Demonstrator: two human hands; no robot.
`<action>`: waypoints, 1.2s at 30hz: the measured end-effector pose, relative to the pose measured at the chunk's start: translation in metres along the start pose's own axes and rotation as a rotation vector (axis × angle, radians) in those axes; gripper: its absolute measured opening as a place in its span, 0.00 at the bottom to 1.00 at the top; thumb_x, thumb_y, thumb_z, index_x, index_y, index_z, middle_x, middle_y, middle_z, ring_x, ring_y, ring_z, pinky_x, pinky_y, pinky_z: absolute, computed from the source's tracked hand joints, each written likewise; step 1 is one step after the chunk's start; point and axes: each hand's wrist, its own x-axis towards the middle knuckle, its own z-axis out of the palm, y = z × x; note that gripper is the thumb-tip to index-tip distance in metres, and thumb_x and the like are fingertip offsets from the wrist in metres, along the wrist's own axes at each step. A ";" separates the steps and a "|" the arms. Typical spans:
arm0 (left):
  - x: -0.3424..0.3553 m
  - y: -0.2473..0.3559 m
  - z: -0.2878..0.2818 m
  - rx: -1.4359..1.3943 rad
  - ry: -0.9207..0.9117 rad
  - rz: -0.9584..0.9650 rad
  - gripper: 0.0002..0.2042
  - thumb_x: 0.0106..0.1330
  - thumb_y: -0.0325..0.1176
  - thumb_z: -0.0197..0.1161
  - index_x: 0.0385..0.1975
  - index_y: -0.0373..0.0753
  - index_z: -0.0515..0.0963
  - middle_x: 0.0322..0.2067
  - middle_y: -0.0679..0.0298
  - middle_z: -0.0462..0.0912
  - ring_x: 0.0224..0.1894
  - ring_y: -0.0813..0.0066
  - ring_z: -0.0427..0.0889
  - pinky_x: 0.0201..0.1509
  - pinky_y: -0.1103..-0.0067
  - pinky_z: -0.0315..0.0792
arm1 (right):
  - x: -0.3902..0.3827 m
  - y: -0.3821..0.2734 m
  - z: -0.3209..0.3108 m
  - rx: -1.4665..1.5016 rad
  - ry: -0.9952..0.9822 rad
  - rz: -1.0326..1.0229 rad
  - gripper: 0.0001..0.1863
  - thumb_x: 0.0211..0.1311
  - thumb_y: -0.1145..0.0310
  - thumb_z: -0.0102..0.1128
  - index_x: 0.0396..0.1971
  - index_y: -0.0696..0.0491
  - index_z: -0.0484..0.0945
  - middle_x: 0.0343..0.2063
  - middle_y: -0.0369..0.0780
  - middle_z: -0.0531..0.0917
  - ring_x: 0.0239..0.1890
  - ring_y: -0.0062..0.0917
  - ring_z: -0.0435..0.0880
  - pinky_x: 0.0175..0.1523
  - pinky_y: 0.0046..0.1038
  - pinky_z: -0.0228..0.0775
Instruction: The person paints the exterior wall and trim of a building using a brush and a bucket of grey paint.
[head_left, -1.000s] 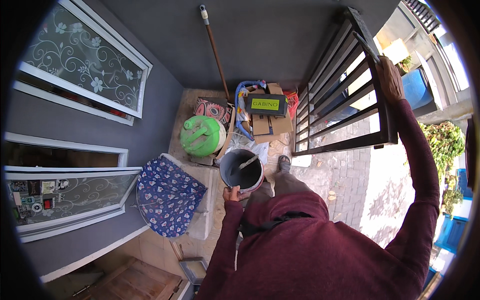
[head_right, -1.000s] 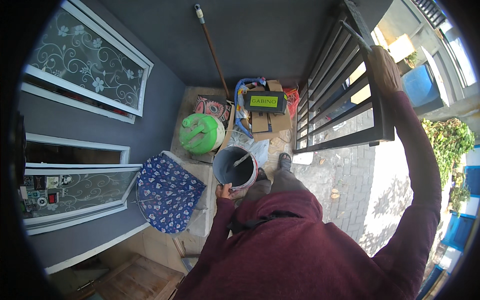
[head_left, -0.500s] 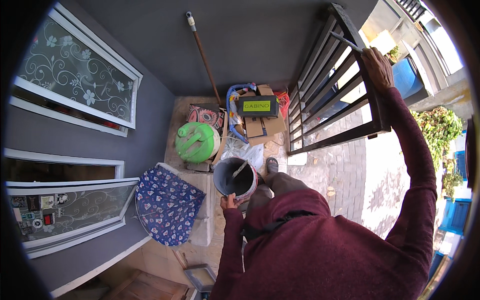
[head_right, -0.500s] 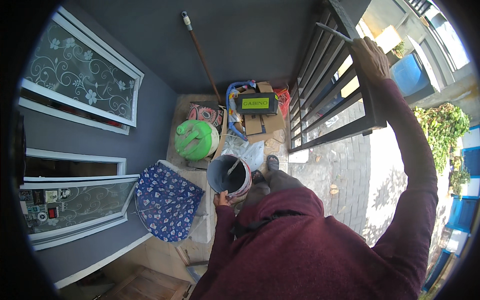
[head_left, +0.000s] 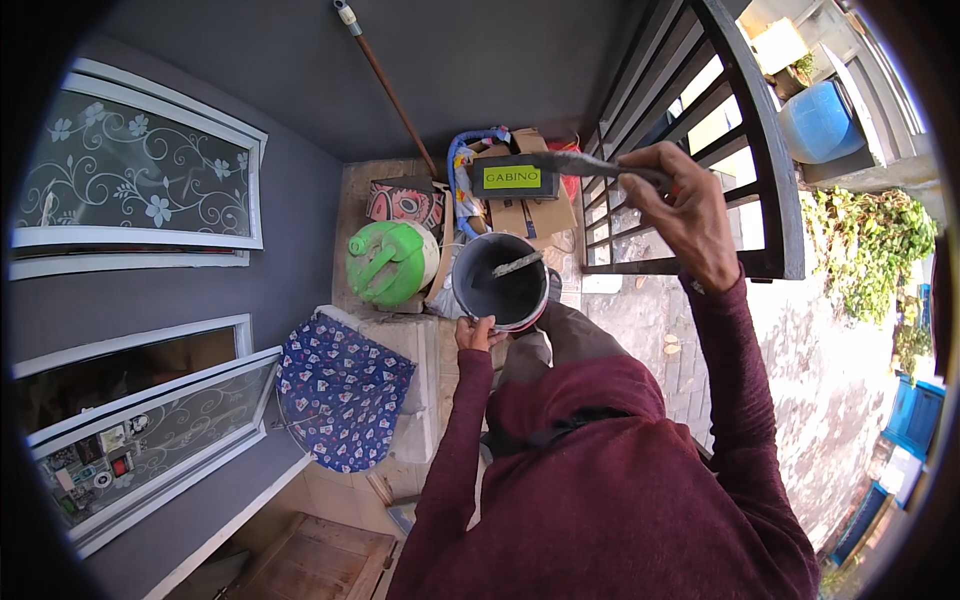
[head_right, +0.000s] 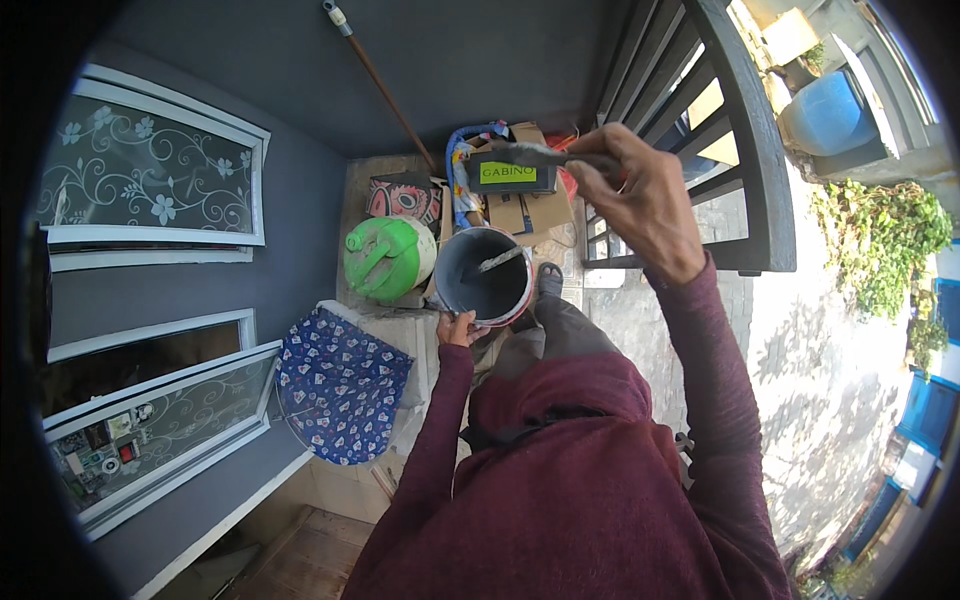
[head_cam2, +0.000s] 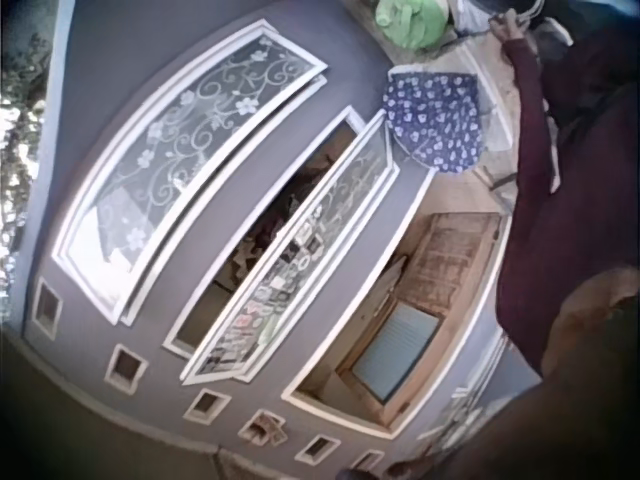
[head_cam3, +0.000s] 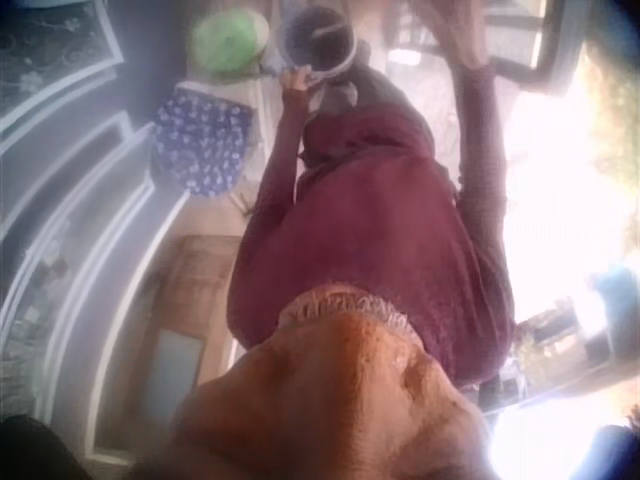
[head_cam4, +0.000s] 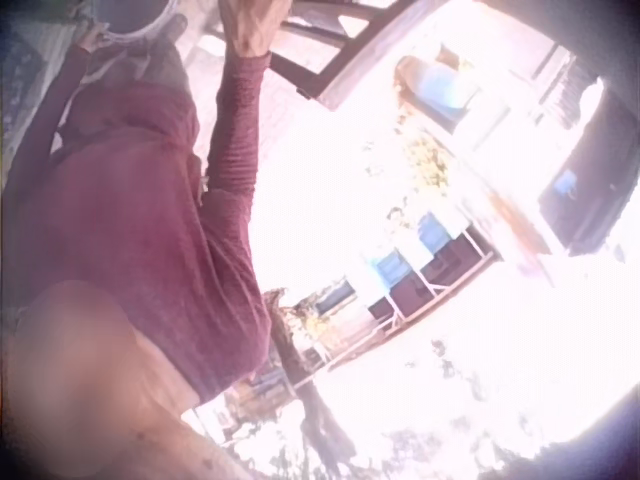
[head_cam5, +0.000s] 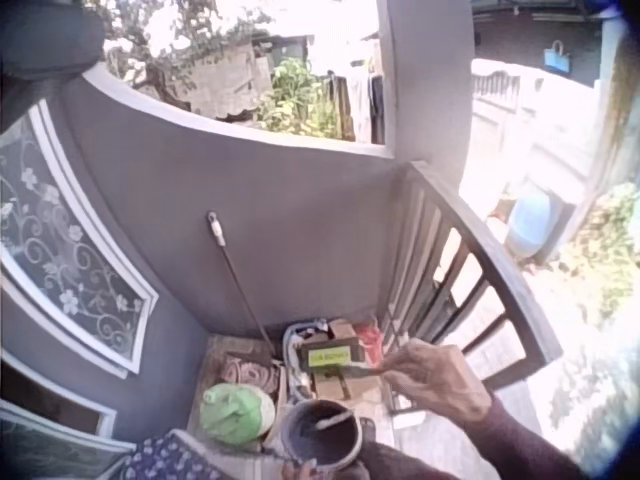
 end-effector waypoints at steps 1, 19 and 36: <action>0.005 0.005 0.011 -0.001 -0.012 0.006 0.14 0.55 0.29 0.65 0.32 0.34 0.66 0.29 0.60 0.73 0.27 0.73 0.77 0.29 0.74 0.83 | 0.000 0.016 0.013 0.049 -0.044 0.023 0.11 0.58 0.71 0.63 0.39 0.60 0.78 0.31 0.44 0.85 0.35 0.25 0.86 0.39 0.25 0.78; 0.032 0.044 0.123 0.120 -0.133 0.109 0.16 0.56 0.27 0.65 0.32 0.34 0.62 0.28 0.62 0.70 0.24 0.80 0.74 0.27 0.80 0.79 | 0.030 0.197 0.167 -0.350 -0.375 -0.112 0.10 0.55 0.68 0.57 0.36 0.53 0.82 0.27 0.49 0.82 0.32 0.43 0.83 0.39 0.41 0.75; 0.061 0.018 0.114 0.182 -0.123 0.004 0.16 0.57 0.29 0.65 0.32 0.33 0.61 0.25 0.61 0.71 0.21 0.75 0.78 0.26 0.79 0.78 | -0.002 0.205 0.162 -0.265 -0.226 -0.082 0.08 0.57 0.69 0.59 0.35 0.55 0.79 0.29 0.44 0.80 0.30 0.41 0.81 0.35 0.39 0.74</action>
